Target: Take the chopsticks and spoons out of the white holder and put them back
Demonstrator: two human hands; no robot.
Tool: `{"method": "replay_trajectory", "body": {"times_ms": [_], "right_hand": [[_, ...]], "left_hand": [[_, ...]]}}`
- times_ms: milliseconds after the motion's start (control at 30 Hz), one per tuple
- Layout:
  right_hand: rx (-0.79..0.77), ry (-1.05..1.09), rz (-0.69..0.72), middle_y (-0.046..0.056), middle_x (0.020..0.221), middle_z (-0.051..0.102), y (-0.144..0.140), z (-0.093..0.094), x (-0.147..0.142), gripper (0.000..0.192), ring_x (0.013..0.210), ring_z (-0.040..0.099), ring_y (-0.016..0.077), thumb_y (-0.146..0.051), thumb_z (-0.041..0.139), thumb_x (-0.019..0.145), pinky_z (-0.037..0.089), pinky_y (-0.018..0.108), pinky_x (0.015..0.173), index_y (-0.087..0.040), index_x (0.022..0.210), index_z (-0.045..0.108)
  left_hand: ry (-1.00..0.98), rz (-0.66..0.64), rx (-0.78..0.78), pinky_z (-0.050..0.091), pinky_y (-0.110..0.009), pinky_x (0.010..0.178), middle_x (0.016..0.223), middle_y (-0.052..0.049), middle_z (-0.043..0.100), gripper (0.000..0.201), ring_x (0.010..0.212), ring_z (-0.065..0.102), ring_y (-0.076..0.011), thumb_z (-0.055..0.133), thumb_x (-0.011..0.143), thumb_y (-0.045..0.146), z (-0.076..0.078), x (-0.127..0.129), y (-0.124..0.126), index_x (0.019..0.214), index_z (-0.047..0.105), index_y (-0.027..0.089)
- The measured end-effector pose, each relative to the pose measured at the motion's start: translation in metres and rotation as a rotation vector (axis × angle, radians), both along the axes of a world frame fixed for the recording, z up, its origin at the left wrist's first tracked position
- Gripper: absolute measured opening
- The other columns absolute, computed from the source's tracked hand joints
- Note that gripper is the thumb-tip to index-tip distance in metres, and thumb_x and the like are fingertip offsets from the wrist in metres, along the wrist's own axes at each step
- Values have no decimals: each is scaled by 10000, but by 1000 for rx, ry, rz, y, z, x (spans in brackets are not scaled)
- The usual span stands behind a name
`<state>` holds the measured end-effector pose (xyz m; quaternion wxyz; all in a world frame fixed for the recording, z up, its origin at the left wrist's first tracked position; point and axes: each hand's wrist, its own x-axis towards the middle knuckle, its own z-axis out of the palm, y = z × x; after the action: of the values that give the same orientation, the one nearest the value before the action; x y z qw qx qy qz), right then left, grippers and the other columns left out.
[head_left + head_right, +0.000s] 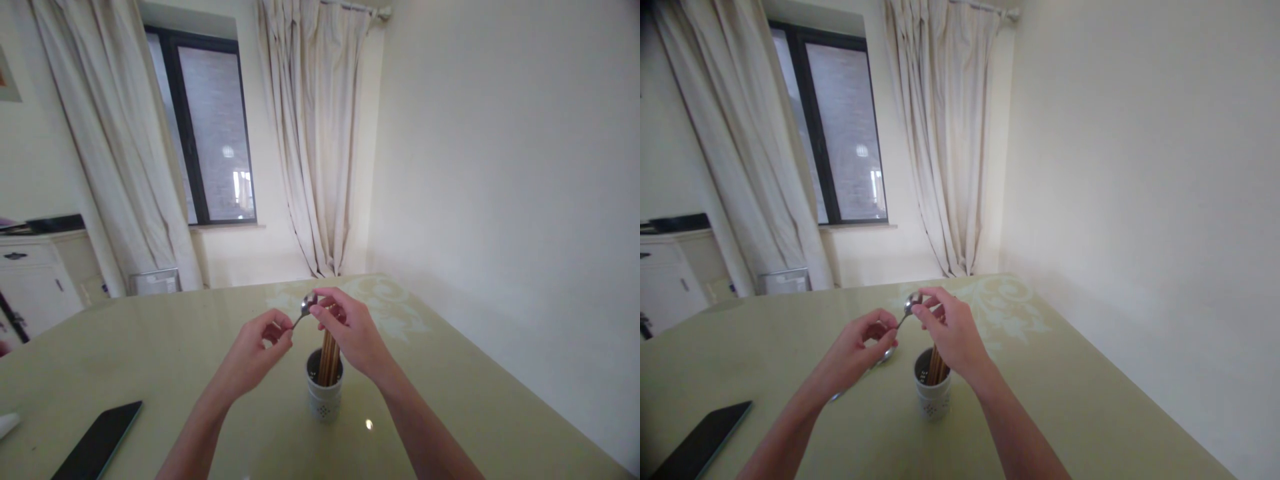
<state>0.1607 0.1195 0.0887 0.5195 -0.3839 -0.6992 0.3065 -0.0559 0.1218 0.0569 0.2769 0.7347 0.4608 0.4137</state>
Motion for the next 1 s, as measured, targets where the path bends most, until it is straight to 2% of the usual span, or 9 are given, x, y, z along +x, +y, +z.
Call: {"method": "replay_trajectory", "body": {"times_ms": [133, 300, 433, 533, 667, 733, 833, 933, 1000], "right_hand": [[-34, 161, 105, 9, 843, 733, -3, 3, 1, 179, 701, 685, 153, -385, 711, 931, 512, 259, 619, -207, 945, 699], [43, 235, -8, -9, 728, 670, -3, 11, 19, 233, 663, 633, 149, -432, 713, 937, 492, 259, 610, -201, 927, 686], [43, 82, -114, 0, 749, 686, -1, 15, 33, 235, 669, 630, 156, -435, 688, 941, 480, 267, 611, -201, 920, 699], [2, -73, -68, -12, 708, 675, 4, 11, 30, 194, 659, 625, 152, -373, 659, 945, 463, 256, 605, -198, 873, 704], [-72, -199, 22, -29, 662, 663, 11, -4, 15, 126, 623, 632, 142, -259, 659, 922, 464, 244, 610, -198, 817, 692], [-139, -228, 53, -29, 677, 681, 14, -14, 9, 59, 604, 641, 139, -196, 660, 902, 467, 234, 595, -201, 858, 699], [-210, -301, 70, -29, 706, 711, 18, -26, 6, 160, 586, 656, 135, -111, 656, 870, 469, 226, 598, -208, 982, 717], [-163, -432, -40, -20, 720, 731, 19, -29, 6, 176, 639, 679, 151, -124, 677, 874, 465, 243, 657, -219, 1011, 732], [-113, -537, -156, 2, 786, 763, 17, -26, 7, 165, 754, 707, 178, -141, 696, 877, 459, 266, 724, -228, 1009, 744]], "left_hand": [[-92, -65, 26, 497, -249, 654, 844, -35, 730, 229, 794, 699, -178, 626, 946, 432, 5, 17, -7, 968, 653, 205], [-60, -64, -55, 561, -306, 769, 1030, -80, 761, 328, 895, 714, -203, 624, 940, 504, -8, 18, 0, 1059, 686, 205], [148, -133, -145, 558, -332, 877, 1184, -96, 755, 328, 1063, 705, -234, 664, 908, 451, -32, 17, 9, 1131, 702, 213], [193, -238, -255, 546, -333, 894, 1209, -79, 763, 372, 1083, 706, -232, 682, 896, 414, -42, 20, 10, 1216, 690, 223], [202, -274, -297, 542, -320, 864, 1159, -70, 778, 373, 1009, 722, -221, 680, 887, 392, -40, 22, 8, 1214, 689, 213], [219, -277, -302, 541, -313, 844, 1146, -70, 777, 338, 987, 724, -220, 681, 880, 397, -38, 22, 7, 1156, 708, 205], [221, -314, -296, 540, -304, 829, 1123, -63, 782, 320, 985, 722, -227, 661, 891, 429, -38, 20, 9, 1109, 733, 205], [235, -301, -263, 532, -303, 831, 1078, -57, 793, 358, 980, 714, -233, 561, 956, 478, -44, 8, 19, 1096, 756, 212], [307, -181, -229, 518, -302, 809, 1012, -63, 795, 385, 932, 712, -229, 486, 993, 464, -53, -7, 29, 1034, 760, 197]]}}
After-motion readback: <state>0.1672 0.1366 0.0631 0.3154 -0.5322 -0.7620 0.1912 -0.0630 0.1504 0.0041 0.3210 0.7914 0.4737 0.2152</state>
